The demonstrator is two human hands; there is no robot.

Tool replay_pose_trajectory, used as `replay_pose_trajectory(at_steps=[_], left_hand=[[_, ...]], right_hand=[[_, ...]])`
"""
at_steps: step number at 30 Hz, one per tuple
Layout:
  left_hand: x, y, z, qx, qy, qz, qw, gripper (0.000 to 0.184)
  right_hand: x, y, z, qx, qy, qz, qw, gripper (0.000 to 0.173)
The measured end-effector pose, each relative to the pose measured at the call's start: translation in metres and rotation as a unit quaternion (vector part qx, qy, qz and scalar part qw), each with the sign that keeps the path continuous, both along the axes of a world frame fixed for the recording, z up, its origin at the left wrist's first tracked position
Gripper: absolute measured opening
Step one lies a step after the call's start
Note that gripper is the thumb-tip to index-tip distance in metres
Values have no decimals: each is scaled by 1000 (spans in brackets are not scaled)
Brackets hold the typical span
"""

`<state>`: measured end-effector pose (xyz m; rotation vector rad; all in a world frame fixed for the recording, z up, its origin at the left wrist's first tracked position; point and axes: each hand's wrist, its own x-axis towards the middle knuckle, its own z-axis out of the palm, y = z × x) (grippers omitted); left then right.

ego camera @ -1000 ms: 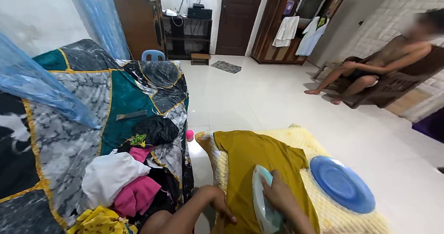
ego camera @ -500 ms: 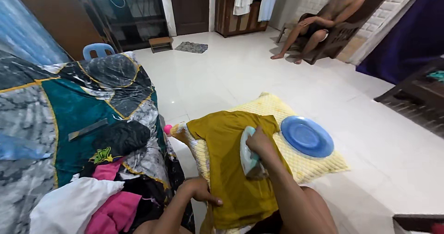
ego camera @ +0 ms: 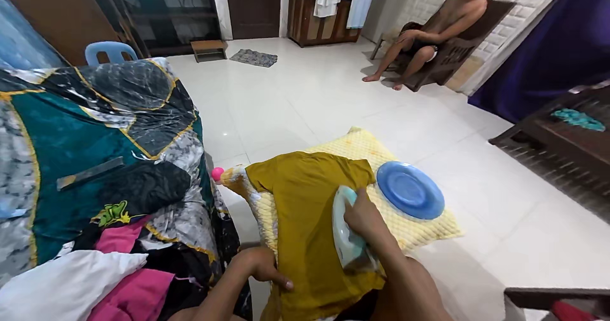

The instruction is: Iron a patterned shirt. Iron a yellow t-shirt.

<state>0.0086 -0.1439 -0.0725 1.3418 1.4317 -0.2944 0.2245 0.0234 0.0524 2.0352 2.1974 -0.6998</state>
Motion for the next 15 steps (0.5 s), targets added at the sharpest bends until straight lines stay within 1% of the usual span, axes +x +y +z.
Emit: replay_pose_trajectory(at_steps=[2, 3, 4, 5, 6, 8, 10, 13, 15], left_hand=[[-3, 1, -2, 18, -22, -44, 999, 75], [-5, 2, -3, 31, -26, -68, 997, 64], [-6, 2, -3, 41, -9, -87, 995, 49], [-5, 2, -3, 48, 23, -90, 994, 40], [-3, 0, -2, 50, 52, -83, 994, 37], [-1, -2, 0, 50, 71, -59, 994, 35], [-1, -3, 1, 51, 64, -50, 995, 34], [-4, -2, 2, 40, 41, -42, 997, 36], [-7, -2, -1, 31, 4, -36, 999, 38]], right_hand=[[14, -18, 1, -12, -6, -8, 1000, 62], [18, -20, 1, -17, -2, -11, 1000, 60], [20, -18, 3, -22, 2, -14, 1000, 59], [19, -12, 4, -26, 8, -18, 999, 60], [16, -3, 6, -26, 14, -24, 999, 63], [7, 24, 8, -12, 31, -42, 999, 73], [-6, 58, 10, 6, 34, -59, 998, 81], [-27, 107, 15, 15, 36, -75, 996, 83], [-36, 134, 11, 26, 45, -84, 995, 85]])
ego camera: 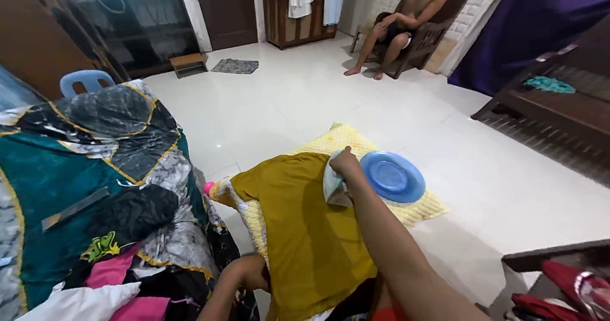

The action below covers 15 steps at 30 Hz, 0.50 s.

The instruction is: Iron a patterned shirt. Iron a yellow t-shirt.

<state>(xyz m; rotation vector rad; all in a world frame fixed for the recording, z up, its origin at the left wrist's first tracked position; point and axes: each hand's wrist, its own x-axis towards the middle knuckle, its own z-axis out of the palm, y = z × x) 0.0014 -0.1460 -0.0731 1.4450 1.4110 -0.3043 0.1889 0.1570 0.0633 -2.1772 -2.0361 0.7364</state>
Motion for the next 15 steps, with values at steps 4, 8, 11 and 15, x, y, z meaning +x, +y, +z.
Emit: replay_pose_trajectory(at_steps=[4, 8, 11, 15], left_hand=[[-13, 0, -11, -9, -129, 3, 992, 42], [-9, -5, -7, -52, -154, 121, 979, 59], [0, -10, -4, -49, -139, 197, 969, 75], [7, -18, -12, -29, -154, 258, 953, 84]], right_hand=[[4, 11, 1, 0, -6, 13, 1000, 85], [33, -37, -3, 9, 19, 31, 999, 88], [67, -94, -2, -22, 23, 38, 999, 90], [112, -155, -2, -66, 35, 97, 992, 80]])
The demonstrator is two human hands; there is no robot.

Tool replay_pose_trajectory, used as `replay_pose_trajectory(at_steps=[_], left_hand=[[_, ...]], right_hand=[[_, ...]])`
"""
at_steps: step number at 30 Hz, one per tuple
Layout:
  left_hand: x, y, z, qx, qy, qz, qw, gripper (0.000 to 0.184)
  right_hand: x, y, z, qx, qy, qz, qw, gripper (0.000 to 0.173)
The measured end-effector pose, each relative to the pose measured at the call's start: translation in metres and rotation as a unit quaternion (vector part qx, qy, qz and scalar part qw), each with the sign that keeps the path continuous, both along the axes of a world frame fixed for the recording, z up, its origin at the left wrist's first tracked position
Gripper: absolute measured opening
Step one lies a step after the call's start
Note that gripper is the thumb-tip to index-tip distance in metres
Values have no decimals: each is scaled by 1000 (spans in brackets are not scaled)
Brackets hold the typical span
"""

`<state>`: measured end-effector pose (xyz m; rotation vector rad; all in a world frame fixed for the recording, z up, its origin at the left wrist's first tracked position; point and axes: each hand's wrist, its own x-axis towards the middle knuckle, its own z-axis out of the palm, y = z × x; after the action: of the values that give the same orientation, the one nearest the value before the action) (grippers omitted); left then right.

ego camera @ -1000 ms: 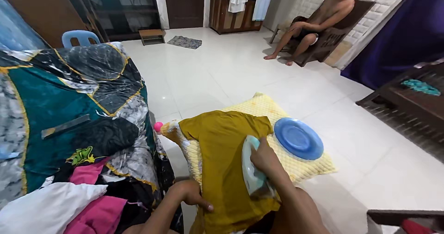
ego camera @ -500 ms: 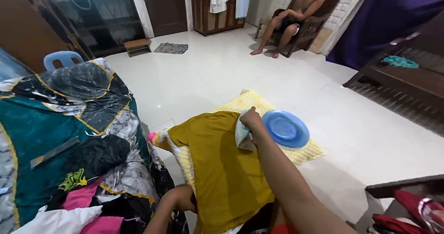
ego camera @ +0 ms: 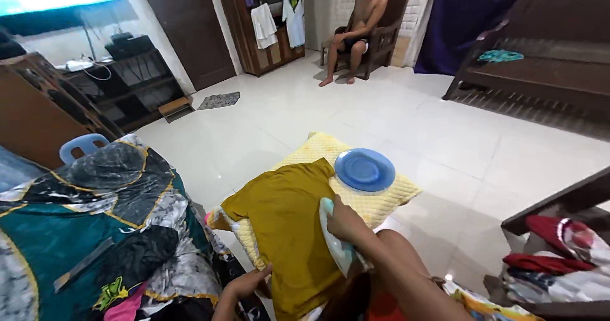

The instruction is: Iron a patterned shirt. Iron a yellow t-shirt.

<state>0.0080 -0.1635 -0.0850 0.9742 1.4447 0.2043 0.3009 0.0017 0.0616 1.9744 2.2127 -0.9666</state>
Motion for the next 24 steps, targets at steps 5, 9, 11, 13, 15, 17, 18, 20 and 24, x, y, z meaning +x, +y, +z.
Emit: replay_pose_trajectory(at_steps=[5, 9, 11, 13, 15, 17, 18, 20, 24], left_hand=[[11, -12, 2, 15, -16, 63, 998, 86], [32, -24, 29, 44, 153, -65, 985, 75], [47, -31, 39, 48, 226, -100, 968, 76], [57, -40, 40, 64, 233, -75, 968, 75], [57, -44, 31, 72, 211, -45, 974, 75], [54, -46, 21, 70, 193, -25, 978, 76], [53, -47, 20, 69, 189, -21, 979, 78], [51, -46, 20, 64, 183, -26, 981, 79], [50, -46, 19, 58, 172, -18, 983, 80]], right_hand=[[63, 0, 13, -44, 27, 85, 995, 56], [106, 26, 50, 10, 1, 90, 996, 57], [116, 40, 71, 65, -32, 64, 995, 59], [121, 59, 88, 110, -68, 34, 991, 60], [125, 85, 97, 133, -106, 22, 985, 59], [132, 118, 93, 148, -142, 37, 978, 56], [137, 135, 88, 153, -153, 50, 975, 54], [146, 165, 74, 151, -159, 60, 974, 53], [147, 196, 45, 133, -149, 51, 978, 55]])
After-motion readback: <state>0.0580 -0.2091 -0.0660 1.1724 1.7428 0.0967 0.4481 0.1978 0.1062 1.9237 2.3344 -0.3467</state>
